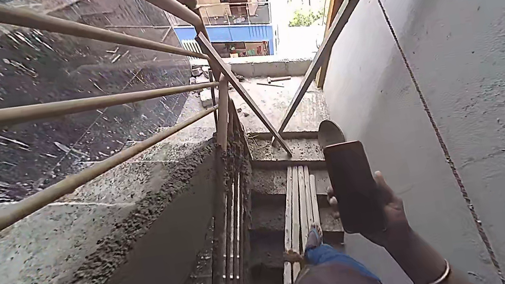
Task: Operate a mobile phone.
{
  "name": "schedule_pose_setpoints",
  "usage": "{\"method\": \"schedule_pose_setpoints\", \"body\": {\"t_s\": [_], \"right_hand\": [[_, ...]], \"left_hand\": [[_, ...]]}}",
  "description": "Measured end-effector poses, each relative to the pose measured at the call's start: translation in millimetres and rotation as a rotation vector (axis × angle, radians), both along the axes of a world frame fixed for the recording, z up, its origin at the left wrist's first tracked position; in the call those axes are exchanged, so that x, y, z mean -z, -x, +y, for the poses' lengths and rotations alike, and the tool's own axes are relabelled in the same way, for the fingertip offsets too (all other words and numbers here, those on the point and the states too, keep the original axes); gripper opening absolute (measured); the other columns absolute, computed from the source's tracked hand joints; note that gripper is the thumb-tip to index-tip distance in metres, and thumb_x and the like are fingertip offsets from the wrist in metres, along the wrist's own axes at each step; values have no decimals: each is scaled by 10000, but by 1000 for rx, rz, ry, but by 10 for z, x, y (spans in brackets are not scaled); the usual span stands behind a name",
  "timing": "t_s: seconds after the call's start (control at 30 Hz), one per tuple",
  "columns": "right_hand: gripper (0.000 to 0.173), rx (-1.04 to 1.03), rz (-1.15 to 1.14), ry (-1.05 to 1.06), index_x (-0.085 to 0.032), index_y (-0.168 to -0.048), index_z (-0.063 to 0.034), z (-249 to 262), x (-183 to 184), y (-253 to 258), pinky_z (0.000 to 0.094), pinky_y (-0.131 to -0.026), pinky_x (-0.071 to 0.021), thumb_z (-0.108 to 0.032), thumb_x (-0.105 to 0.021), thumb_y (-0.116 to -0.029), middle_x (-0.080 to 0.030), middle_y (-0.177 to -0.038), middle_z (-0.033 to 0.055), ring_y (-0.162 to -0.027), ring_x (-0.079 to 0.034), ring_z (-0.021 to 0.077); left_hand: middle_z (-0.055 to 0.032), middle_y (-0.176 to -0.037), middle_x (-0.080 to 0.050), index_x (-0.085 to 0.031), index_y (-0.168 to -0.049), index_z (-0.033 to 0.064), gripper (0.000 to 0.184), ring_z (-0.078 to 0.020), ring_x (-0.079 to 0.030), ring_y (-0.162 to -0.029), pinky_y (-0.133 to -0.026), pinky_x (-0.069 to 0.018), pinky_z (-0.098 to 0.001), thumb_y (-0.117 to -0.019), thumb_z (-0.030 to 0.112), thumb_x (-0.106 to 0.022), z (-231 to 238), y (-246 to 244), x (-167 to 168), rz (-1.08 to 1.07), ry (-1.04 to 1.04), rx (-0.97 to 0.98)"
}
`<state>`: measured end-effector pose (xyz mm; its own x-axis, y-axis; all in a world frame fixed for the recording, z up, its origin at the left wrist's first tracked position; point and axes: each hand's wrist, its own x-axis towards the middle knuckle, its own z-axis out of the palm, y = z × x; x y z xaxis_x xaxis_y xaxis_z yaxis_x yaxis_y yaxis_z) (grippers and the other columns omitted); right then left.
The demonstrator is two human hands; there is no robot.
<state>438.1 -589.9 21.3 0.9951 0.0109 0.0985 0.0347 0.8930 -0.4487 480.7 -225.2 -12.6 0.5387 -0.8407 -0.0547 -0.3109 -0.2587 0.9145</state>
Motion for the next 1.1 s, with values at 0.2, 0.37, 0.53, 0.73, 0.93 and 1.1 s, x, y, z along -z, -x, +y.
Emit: {"method": "schedule_pose_setpoints", "body": {"t_s": [0.2, 0.37, 0.53, 0.73, 0.93, 1.1], "right_hand": [[756, 79, -52, 5, -628, -1317, -78, -1026, -97, -521, 472, -916, -559, -694, -575, -881, -660, -1245, 195, -1080, -671, 314], [747, 124, -96, -73, -625, -1321, -74, -1616, -136, -744, 491, -933, -550, -679, -581, -885, -654, -1259, 212, -1087, -670, 333], [737, 180, -150, -190, -623, -1342, -74, -2005, -114, -788, 517, -954, -539, -656, -589, -892, -650, -1288, 218, -1125, -664, 351], [744, 148, -178, -202, -612, -1367, -75, -2270, 29, -643, 525, -991, -519, -660, -568, -909, -634, -1326, 226, -1171, -645, 367], [743, 119, -173, -187, -608, -1370, -74, -2323, 44, -566, 531, -986, -522, -653, -586, -905, -633, -1317, 231, -1160, -647, 375], [754, 85, -155, -188, -605, -1378, -76, -2252, 86, -584, 524, -986, -525, -660, -584, -901, -629, -1328, 220, -1170, -644, 363]], "left_hand": [[38, -971, -772, -787, -967, 135, 108, -10, -710, -923, -882, -591, -243, -940, 158, -685, -914, -550, 1, -113, 21, -68], [37, -929, -762, -777, -926, 144, 98, -19, -704, -896, -850, -593, -249, -947, 183, -690, -1530, -824, -112, -127, 26, -8], [-110, -907, -756, -758, -909, 14, 125, -178, -730, -878, -851, -583, -363, -941, 81, -658, -2071, -992, -294, -141, 3, 68], [-94, -910, -711, -729, -893, 24, 145, -169, -682, -901, -835, -564, -342, -953, 132, -653, -2498, -1182, -159, -131, 83, 208], [-84, -881, -715, -714, -897, 29, 125, -142, -687, -812, -759, -578, -352, -918, 145, -674, -2748, -1217, -162, -27, 54, 220], [-57, -839, -701, -702, -904, 40, 122, -118, -658, -749, -692, -549, -342, -903, 155, -664, -2789, -1233, -143, 42, 9, 141]]}}
